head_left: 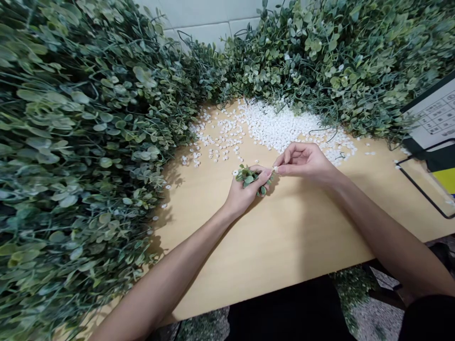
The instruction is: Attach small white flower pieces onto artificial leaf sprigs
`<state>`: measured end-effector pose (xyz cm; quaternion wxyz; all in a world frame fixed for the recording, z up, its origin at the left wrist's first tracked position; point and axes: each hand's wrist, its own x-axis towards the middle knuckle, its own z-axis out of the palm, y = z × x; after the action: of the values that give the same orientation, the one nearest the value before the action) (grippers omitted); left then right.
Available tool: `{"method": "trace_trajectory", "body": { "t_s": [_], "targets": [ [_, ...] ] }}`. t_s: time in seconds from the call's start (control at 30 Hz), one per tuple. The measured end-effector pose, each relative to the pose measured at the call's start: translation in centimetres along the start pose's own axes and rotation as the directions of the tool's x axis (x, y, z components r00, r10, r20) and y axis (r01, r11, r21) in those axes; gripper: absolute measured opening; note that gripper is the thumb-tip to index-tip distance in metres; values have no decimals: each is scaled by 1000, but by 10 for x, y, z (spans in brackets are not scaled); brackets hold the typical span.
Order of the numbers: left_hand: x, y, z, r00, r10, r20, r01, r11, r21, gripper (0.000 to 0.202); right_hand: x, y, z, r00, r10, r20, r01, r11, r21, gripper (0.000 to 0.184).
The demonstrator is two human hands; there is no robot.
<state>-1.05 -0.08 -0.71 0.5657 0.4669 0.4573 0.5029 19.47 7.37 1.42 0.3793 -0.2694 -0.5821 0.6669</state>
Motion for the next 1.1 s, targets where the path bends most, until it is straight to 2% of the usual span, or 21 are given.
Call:
{"method": "trace_trajectory", "body": {
  "t_s": [0.23,0.4,0.8,1.1],
  "targets": [
    [1,-1,-1,1000,-5,-9,6,999,33,35,-1,0,1,1000,-2,21,2,1000,-16,37],
    [1,-2,0,1000,23,-10,-23,999,46,35,-2,-2,4,999,-22,-31,19,997,-81,40],
    [0,3,3,998,62,-7,-61,992,111,36,-5,-2,10,996,-12,-90,3,995,-100,43],
    [0,2,3,998,61,-15,-59,990,128,36,-5,-6,12,996,13,-83,-20,996,-91,48]
  ]
}}
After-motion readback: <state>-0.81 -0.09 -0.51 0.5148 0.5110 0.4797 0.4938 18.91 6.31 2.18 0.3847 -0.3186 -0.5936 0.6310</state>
